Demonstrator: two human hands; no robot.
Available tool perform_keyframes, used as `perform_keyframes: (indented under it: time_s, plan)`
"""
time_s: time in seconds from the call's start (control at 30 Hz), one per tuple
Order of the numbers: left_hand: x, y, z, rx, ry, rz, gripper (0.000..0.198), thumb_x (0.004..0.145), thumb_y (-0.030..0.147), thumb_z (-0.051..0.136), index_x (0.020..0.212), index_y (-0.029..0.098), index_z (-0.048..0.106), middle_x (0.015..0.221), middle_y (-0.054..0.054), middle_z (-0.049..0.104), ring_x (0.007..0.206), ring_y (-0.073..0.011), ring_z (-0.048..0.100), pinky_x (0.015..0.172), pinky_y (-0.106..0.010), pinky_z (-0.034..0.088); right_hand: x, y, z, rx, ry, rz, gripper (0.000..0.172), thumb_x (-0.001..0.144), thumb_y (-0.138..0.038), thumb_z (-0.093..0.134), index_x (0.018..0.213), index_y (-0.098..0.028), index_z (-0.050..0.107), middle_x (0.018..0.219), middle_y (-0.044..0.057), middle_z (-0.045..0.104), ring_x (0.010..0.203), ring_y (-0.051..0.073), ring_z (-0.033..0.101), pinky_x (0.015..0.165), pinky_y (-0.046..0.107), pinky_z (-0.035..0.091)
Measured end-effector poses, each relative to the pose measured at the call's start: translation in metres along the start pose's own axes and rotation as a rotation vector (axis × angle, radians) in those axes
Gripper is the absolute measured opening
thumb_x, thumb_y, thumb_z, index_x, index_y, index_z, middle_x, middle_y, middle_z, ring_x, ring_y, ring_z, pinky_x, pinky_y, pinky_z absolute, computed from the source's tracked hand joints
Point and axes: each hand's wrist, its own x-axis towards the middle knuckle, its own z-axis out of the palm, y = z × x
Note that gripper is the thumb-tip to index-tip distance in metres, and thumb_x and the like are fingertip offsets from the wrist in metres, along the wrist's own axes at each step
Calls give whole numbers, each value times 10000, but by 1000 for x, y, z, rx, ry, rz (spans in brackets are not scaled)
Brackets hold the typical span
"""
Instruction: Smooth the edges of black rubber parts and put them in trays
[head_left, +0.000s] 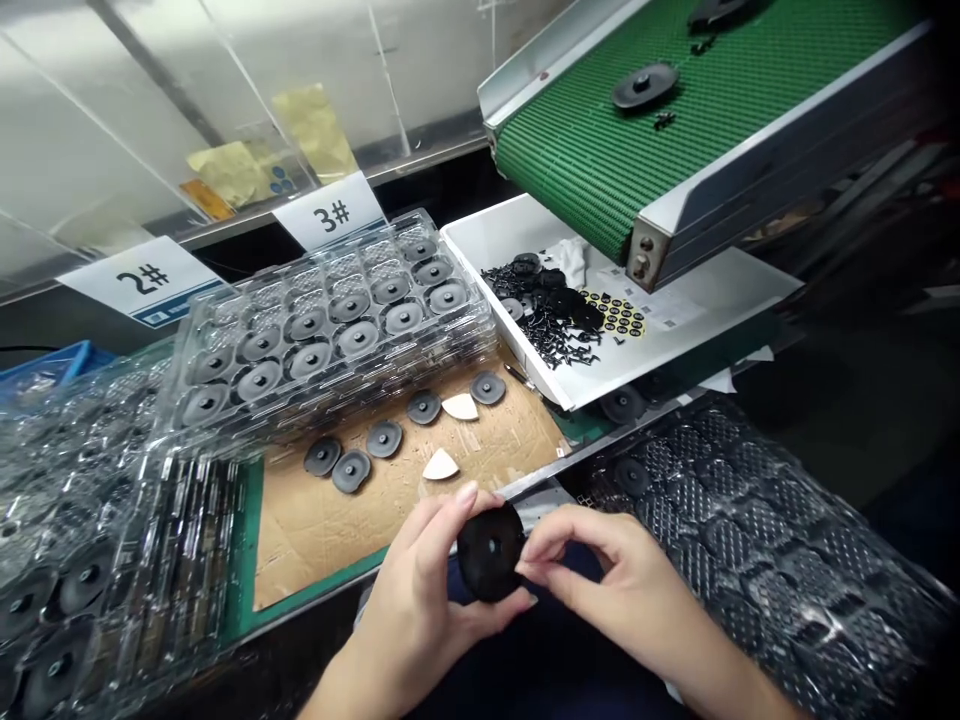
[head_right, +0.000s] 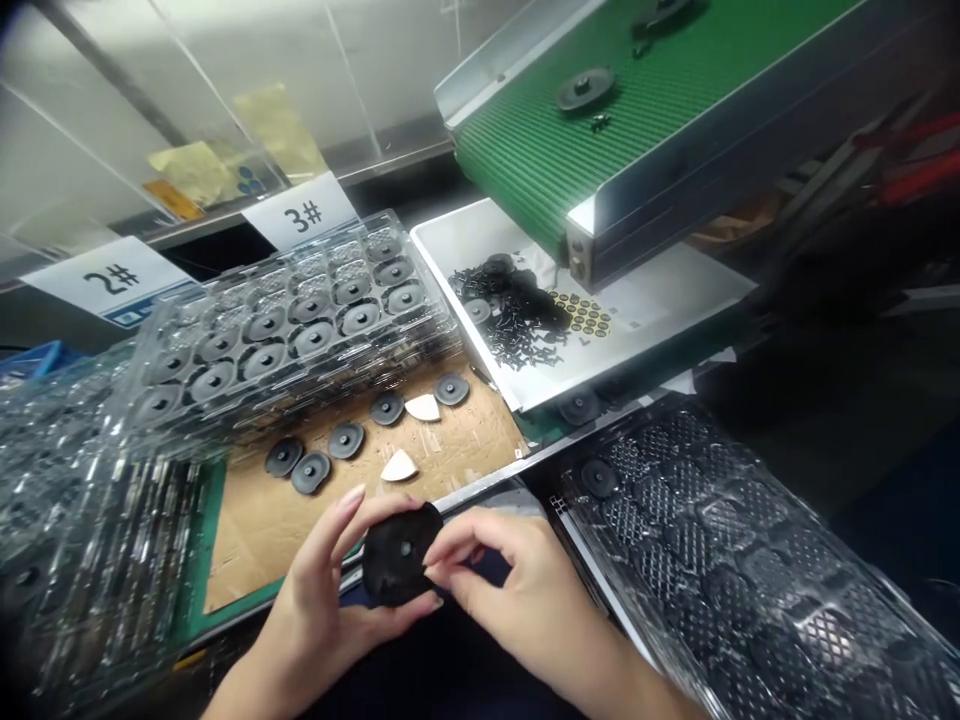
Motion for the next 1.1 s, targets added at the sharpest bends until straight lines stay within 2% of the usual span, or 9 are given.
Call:
perform_keyframes:
  time_s: [0.1, 0.2, 0.43, 0.57, 0.7, 0.83, 0.93, 1.03, 1.1]
  plan:
    - [2, 0, 3, 2, 14, 1, 944, 652, 171, 724, 1364, 276, 114, 1106, -86, 570, 989, -181, 585, 885, -333, 441, 2, 6, -1, 57, 15, 5, 98, 731, -94, 607, 740, -185, 574, 694, -32, 589, 682, 93, 567, 660, 184, 456]
    - [3, 1, 3, -69, 24, -36, 964, 640, 198, 734, 1362, 266, 98, 1101, -92, 573, 1000, -192, 576, 880, -340, 445, 5, 11, -5, 144, -16, 47, 69, 739, -174, 653, 756, -185, 587, 714, -24, 583, 706, 101, 568, 677, 201, 455]
    - [5, -3, -2, -405, -68, -259, 1065, 564, 304, 776, 1357, 282, 66, 1073, -65, 592, 1010, -207, 565, 968, -380, 370, 19, 7, -10, 352, -213, 81, 100, 665, -182, 743, 706, -191, 652, 715, -34, 559, 706, 85, 550, 681, 204, 431]
    - [1, -8, 0, -501, -57, -296, 1116, 509, 270, 807, 1355, 293, 80, 1079, -59, 590, 1031, -209, 559, 978, -364, 361, 25, 5, -6, 484, -321, 122, 108, 719, -158, 695, 661, -165, 605, 692, -19, 613, 687, 91, 572, 722, 242, 448]
    - [-1, -13, -1, -467, -20, -257, 1078, 541, 271, 791, 1357, 284, 87, 1104, -68, 581, 1043, -200, 550, 982, -354, 358, 29, 8, 1, 544, -266, 177, 106, 713, -157, 702, 683, -169, 601, 678, -9, 651, 660, 97, 592, 669, 234, 456]
    - [0, -20, -3, -429, 17, -188, 1061, 567, 248, 779, 1364, 254, 78, 1130, -85, 573, 1056, -188, 543, 996, -334, 348, 29, 16, 3, 482, -181, 141, 88, 722, -194, 702, 702, -178, 618, 692, 0, 648, 667, 108, 584, 664, 245, 445]
    - [-1, -25, -3, -424, 23, -214, 1047, 577, 214, 774, 1362, 255, 82, 1151, -95, 567, 1071, -190, 539, 985, -327, 367, 26, 25, -3, 378, -83, 37, 107, 734, -269, 692, 723, -189, 623, 655, -7, 583, 631, 108, 531, 608, 239, 416]
    - [-2, -30, -2, -448, 44, -276, 1015, 592, 231, 764, 1358, 270, 99, 1154, -96, 567, 1078, -199, 541, 965, -335, 395, 25, 30, -7, 140, -40, -43, 108, 761, -282, 662, 850, -222, 657, 705, 4, 541, 651, 117, 511, 564, 232, 395]
    - [-2, -33, -1, -460, 57, -316, 989, 597, 280, 757, 1351, 288, 117, 1155, -92, 571, 1089, -215, 538, 955, -355, 406, 25, 30, -5, -60, -79, -102, 223, 782, -244, 638, 1005, -255, 644, 785, 22, 567, 720, 134, 532, 611, 247, 413]
